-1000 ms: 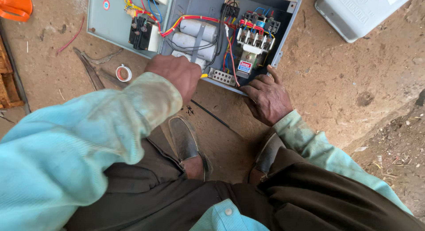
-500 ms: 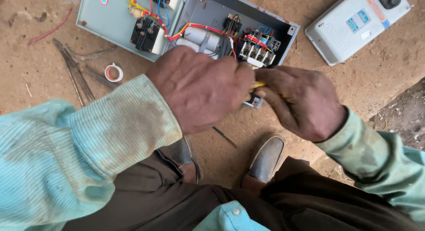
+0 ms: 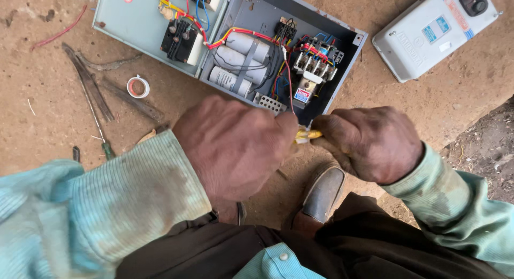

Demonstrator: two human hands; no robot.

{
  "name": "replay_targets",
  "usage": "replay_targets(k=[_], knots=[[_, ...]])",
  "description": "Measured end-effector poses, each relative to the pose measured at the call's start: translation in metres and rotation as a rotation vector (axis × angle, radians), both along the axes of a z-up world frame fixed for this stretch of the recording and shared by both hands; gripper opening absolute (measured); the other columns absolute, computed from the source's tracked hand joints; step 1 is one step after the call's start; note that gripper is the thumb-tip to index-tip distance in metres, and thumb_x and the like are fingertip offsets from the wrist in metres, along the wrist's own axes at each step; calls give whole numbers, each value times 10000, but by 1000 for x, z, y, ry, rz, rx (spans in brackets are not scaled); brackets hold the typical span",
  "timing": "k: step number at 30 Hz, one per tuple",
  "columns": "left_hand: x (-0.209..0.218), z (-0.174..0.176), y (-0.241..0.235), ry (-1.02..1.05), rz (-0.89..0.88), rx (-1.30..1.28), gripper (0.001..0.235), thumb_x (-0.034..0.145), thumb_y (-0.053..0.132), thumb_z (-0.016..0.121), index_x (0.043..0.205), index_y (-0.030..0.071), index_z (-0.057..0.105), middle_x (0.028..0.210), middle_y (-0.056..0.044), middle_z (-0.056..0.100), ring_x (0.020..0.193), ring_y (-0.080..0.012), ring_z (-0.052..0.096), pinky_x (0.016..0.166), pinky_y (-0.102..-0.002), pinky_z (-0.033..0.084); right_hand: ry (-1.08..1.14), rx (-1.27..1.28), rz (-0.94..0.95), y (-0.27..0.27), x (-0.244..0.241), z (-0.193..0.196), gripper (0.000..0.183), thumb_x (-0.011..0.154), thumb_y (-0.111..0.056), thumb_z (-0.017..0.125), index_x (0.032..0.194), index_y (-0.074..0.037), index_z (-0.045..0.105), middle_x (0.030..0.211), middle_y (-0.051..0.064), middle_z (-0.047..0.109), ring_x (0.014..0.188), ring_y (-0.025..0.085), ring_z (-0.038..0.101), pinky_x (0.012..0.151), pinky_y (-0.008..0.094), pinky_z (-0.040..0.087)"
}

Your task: The person works on an open electrical control box, wrapping wires with white tape and tightening terminal screws with a screwdriver. The person handles capacitors, a contactor, and a terminal block while organizing and securing the internal wiring.

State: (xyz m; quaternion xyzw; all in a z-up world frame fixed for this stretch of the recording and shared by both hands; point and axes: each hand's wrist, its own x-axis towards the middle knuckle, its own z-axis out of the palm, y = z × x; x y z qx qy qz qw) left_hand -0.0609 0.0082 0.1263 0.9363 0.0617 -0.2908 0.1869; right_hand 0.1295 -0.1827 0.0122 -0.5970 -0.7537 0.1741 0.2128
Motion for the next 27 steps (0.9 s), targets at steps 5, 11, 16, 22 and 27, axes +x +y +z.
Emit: replay_targets(k=[5, 11, 16, 22, 27], knots=[[-23, 32, 54, -94, 489, 167, 295, 996, 399, 531, 1033, 151, 686, 557, -51, 599, 435, -167, 603, 432, -404, 493, 267, -320, -941, -37, 56, -15, 322, 1126, -229, 462, 1002, -4, 657, 597, 203, 515, 413, 330, 453, 383, 437, 361], [-25, -45, 23, 110, 410, -186, 313, 1081, 424, 512, 1057, 170, 694, 788, -102, 721, 646, -235, 641, 626, -398, 544, 1293, 57, -641, -8, 59, -17, 221, 1233, -249, 507, 1168, -53, 584, 1030, 142, 701, 892, 222, 664, 811, 315, 553], [-5, -50, 5, -218, 598, -640, 269, 937, 284, 621, 1121, 109, 709, 779, -122, 726, 676, -244, 685, 667, -420, 538, 1684, 63, -717, 12, 25, 0, 175, 1228, -236, 541, 1180, -74, 585, 1143, 135, 699, 1064, 257, 697, 898, 352, 589], [-8, -62, 7, -222, 674, -722, 247, 971, 261, 625, 1075, 54, 712, 696, -100, 622, 623, -178, 581, 601, -375, 502, 1826, 39, -684, 11, 5, -4, 161, 1208, -235, 536, 1192, -77, 563, 1180, 128, 651, 1104, 246, 659, 934, 344, 566], [-10, -69, 9, -163, 727, -824, 256, 984, 260, 590, 1081, 59, 717, 617, -22, 527, 582, -93, 471, 546, -329, 464, 1810, 42, -707, 10, 4, -2, 175, 1216, -258, 566, 1202, -83, 568, 1208, 154, 677, 1114, 256, 678, 970, 376, 590]])
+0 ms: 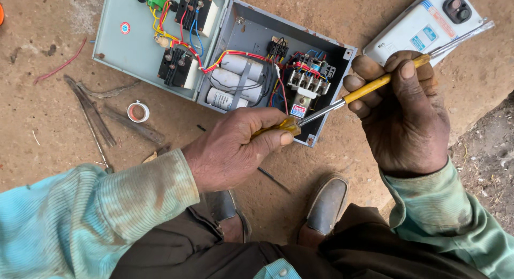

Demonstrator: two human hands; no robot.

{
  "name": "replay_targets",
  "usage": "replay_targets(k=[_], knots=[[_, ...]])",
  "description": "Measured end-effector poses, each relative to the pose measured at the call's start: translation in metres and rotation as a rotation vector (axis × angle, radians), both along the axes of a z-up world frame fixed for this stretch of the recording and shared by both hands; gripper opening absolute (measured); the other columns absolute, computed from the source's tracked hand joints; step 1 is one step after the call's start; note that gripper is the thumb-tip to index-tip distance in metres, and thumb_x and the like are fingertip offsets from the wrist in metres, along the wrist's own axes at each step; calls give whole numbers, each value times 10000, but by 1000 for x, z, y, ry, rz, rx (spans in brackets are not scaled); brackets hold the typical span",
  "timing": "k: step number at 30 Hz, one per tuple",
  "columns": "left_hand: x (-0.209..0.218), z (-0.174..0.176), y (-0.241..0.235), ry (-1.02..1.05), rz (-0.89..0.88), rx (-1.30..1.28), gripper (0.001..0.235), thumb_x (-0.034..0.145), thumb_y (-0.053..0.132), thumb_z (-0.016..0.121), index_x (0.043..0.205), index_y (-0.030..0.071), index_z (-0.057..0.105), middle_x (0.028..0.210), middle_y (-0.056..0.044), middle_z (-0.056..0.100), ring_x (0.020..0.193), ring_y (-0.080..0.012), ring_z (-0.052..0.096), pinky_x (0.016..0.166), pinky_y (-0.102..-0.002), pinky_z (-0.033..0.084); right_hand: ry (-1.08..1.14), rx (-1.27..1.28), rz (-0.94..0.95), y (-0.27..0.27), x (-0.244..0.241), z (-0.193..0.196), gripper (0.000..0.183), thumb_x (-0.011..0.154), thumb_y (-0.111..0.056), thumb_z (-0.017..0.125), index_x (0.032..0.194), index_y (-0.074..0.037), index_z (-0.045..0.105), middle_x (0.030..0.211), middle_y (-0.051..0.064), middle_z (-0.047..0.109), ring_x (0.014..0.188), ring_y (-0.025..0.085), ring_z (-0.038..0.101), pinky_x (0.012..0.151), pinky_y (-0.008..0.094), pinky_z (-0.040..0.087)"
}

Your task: The person works on an open electrical control box, wrapping wires with white tape and tightening terminal screws with a screwdriver. The person handles capacitors, a contactor, and a terminal block while organizing and securing the internal wiring.

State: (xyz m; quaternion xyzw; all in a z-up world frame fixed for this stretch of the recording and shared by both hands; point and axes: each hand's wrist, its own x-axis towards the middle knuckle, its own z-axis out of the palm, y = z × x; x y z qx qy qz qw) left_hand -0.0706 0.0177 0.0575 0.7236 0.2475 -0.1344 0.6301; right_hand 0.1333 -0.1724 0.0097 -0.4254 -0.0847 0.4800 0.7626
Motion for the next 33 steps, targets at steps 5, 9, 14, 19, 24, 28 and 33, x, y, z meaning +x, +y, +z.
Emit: replay_targets(k=[5, 9, 14, 19, 24, 28, 33], knots=[[2, 5, -1, 14, 29, -40, 259, 985, 255, 599, 1067, 50, 734, 632, 1, 524, 580, -84, 463, 526, -312, 460, 5, 30, 46, 8, -11, 4, 186, 1199, -258, 555, 1240, -79, 585, 1231, 144, 699, 1156, 249, 711, 1007, 398, 603], [0, 2, -8, -36, 77, 34, 279, 1006, 263, 615, 983, 1, 710, 626, -11, 553, 578, -89, 492, 521, -314, 460, -11, -70, 91, 15, -28, -3, 237, 1138, -266, 556, 1229, -54, 611, 1216, 149, 714, 1090, 239, 730, 954, 394, 623], [-1, 6, -11, -248, 128, 437, 225, 992, 230, 657, 1029, 17, 719, 794, -77, 689, 669, -184, 679, 586, -332, 503, -10, -208, 29, 25, -40, -13, 253, 1091, -280, 608, 1186, -47, 635, 1126, 141, 740, 913, 192, 738, 829, 340, 629], [4, 16, -4, -298, 3, 808, 205, 977, 217, 681, 1009, 15, 685, 794, -129, 690, 666, -314, 678, 566, -440, 500, 5, -200, 21, 29, -46, -15, 251, 1065, -279, 642, 1177, -55, 654, 1094, 127, 747, 875, 172, 741, 784, 325, 618], [15, 15, -2, -75, 52, 453, 194, 952, 267, 701, 969, 74, 703, 696, -114, 686, 612, -321, 687, 563, -465, 513, 8, -180, 31, 32, -42, -16, 244, 1080, -295, 642, 1150, -62, 659, 1073, 121, 755, 852, 157, 732, 784, 308, 614], [16, 14, -1, -261, -69, 741, 221, 995, 241, 693, 971, 22, 683, 735, -135, 675, 633, -338, 672, 566, -480, 488, 59, -170, 54, 32, -43, -18, 254, 1074, -302, 646, 1168, -66, 656, 1070, 86, 754, 843, 139, 719, 768, 297, 609], [25, 17, 16, -93, -113, 684, 234, 942, 302, 720, 1017, 84, 753, 713, -130, 692, 607, -311, 687, 596, -475, 510, 13, -271, 211, 21, -28, -45, 324, 1061, -337, 625, 1188, -45, 685, 1016, 82, 752, 834, 159, 744, 754, 300, 630]])
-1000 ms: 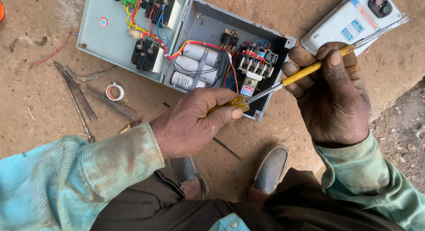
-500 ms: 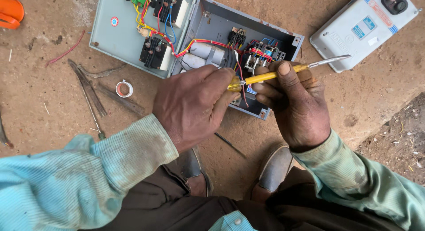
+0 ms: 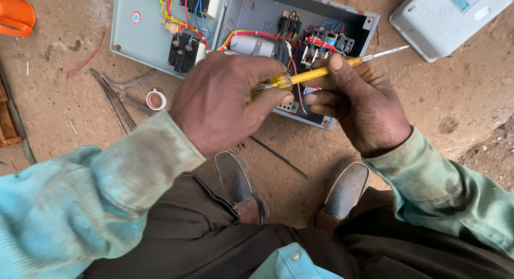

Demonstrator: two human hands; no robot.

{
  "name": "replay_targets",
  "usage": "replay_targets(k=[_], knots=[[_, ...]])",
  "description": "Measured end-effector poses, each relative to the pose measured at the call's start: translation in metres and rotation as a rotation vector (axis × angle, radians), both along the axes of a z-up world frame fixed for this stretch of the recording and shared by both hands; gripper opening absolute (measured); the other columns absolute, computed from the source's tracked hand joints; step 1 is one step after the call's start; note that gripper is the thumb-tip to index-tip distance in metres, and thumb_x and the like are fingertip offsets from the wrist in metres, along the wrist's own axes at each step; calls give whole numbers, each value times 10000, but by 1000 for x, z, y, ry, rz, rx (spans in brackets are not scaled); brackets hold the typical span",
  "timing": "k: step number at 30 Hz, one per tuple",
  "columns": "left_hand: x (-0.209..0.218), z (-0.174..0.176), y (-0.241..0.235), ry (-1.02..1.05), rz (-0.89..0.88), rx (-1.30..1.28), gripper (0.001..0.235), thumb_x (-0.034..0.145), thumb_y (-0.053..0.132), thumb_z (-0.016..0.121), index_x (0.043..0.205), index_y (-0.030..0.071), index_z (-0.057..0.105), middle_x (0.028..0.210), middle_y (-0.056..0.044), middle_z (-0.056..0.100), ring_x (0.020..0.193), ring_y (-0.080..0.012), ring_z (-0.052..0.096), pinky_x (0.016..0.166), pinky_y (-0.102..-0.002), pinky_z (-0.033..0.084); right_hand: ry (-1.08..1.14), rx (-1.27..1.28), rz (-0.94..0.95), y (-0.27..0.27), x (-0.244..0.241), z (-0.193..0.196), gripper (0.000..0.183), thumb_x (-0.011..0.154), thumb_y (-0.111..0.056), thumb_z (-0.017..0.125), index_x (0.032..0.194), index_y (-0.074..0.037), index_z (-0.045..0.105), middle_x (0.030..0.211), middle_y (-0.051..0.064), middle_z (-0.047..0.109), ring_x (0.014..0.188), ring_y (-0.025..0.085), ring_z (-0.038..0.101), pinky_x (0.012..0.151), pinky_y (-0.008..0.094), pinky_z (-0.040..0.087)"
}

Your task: The person works on an open electrical control box, wrapping wires with white tape and tightening terminal screws with a screwdriver. The person handles capacitors, a contactor, and a terminal block while organizing and securing the internal wiring.

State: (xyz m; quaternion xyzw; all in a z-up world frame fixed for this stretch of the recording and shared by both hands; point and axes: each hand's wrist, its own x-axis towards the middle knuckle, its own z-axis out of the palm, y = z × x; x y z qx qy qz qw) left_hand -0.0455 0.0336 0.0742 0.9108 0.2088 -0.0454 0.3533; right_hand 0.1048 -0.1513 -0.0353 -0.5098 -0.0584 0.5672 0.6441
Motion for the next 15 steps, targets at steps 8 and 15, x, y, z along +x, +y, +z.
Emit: replay_targets(k=[8, 15], knots=[[-43, -26, 29, 308, -39, 296, 210, 869, 270, 764, 1021, 130, 803, 794, -127, 754, 686, -350, 711, 662, -475, 555, -1038, -158, 195, -54, -1, -63, 200, 1047, -211, 777, 1129, -34, 735, 1090, 107, 778, 961, 202, 778, 875, 322, 628], [-44, -59, 33, 298, -198, 383, 224, 795, 169, 733, 1006, 138, 801, 795, -88, 705, 732, -347, 690, 612, -494, 531, -1329, -69, 378, -67, -16, -85, 347, 856, -151, 849, 1165, -55, 724, 1221, 125, 721, 1110, 326, 668, 958, 426, 542]])
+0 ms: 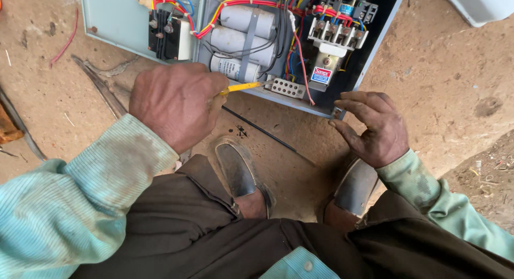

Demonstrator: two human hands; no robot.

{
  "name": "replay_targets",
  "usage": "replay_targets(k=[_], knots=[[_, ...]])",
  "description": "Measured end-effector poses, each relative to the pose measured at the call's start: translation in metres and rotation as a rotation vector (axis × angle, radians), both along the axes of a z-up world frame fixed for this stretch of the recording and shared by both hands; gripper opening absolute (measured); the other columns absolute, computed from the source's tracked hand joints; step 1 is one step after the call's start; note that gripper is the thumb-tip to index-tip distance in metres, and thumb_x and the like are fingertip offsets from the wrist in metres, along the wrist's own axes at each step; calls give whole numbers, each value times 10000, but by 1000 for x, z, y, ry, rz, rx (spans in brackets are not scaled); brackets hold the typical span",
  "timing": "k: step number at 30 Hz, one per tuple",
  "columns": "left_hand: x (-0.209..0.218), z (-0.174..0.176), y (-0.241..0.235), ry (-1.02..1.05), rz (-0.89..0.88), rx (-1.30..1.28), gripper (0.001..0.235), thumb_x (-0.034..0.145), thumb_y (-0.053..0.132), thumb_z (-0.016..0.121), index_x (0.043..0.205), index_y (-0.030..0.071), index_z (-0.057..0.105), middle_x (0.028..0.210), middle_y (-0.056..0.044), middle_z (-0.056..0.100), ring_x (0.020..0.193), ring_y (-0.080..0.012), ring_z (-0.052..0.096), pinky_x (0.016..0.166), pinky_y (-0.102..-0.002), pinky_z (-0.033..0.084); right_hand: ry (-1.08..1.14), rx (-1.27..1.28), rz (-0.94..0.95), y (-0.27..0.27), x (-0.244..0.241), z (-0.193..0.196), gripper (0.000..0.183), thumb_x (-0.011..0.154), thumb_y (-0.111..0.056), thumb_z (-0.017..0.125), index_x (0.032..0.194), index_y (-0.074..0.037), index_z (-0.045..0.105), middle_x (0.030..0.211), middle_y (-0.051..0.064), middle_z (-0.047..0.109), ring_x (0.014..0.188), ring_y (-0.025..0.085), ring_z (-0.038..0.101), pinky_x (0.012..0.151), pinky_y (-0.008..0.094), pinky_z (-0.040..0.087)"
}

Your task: The person works on an open electrical control box, wrapping wires with white tape and tightening terminal screws with a screwdriver. The person handles capacitors, a contactor, and a terminal block while organizing and securing the internal wiring.

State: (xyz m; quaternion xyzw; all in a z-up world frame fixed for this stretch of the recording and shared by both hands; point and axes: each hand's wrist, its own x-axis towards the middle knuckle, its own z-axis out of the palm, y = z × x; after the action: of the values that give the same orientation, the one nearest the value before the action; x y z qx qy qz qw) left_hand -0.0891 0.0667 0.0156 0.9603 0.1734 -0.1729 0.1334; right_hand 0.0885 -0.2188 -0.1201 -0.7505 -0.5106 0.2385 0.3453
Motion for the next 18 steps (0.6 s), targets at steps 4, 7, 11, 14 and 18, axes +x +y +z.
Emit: replay_targets(k=[4, 7, 11, 14, 18], knots=[[3, -12, 1, 13, -29, -19, 173, 840, 171, 709, 982, 126, 797, 784, -92, 699, 710, -343, 687, 577, -491, 521, -17, 5, -9, -4, -4, -9, 338, 842, -133, 850, 1151, -66, 729, 1246, 122, 703, 1121, 328, 664, 962, 426, 545], [2, -18, 3, 41, -57, 5, 150, 861, 136, 685, 966, 119, 791, 777, -91, 697, 716, -330, 692, 588, -482, 526, 9, 9, -28, -3, -4, -15, 324, 851, -133, 858, 1143, -65, 734, 1231, 117, 702, 1120, 322, 667, 959, 423, 544], [1, -21, 4, 19, -73, 8, 136, 885, 130, 681, 968, 102, 785, 784, -94, 698, 721, -328, 692, 599, -482, 534, 14, 8, -41, -2, -3, -17, 301, 846, -131, 873, 1112, -65, 747, 1205, 111, 709, 1107, 310, 667, 943, 420, 541], [2, -19, 5, 74, -30, -13, 160, 913, 129, 672, 1018, 109, 791, 760, -92, 694, 691, -305, 691, 562, -475, 535, 12, 8, -37, -1, -3, -18, 301, 840, -140, 882, 1099, -68, 747, 1189, 104, 714, 1091, 302, 666, 936, 420, 538], [3, -18, 4, 62, -35, -33, 166, 883, 145, 685, 1006, 102, 786, 773, -97, 696, 704, -318, 692, 568, -482, 537, 33, 17, -37, -1, -2, -19, 292, 839, -138, 883, 1088, -74, 745, 1180, 102, 715, 1081, 298, 670, 927, 415, 539]])
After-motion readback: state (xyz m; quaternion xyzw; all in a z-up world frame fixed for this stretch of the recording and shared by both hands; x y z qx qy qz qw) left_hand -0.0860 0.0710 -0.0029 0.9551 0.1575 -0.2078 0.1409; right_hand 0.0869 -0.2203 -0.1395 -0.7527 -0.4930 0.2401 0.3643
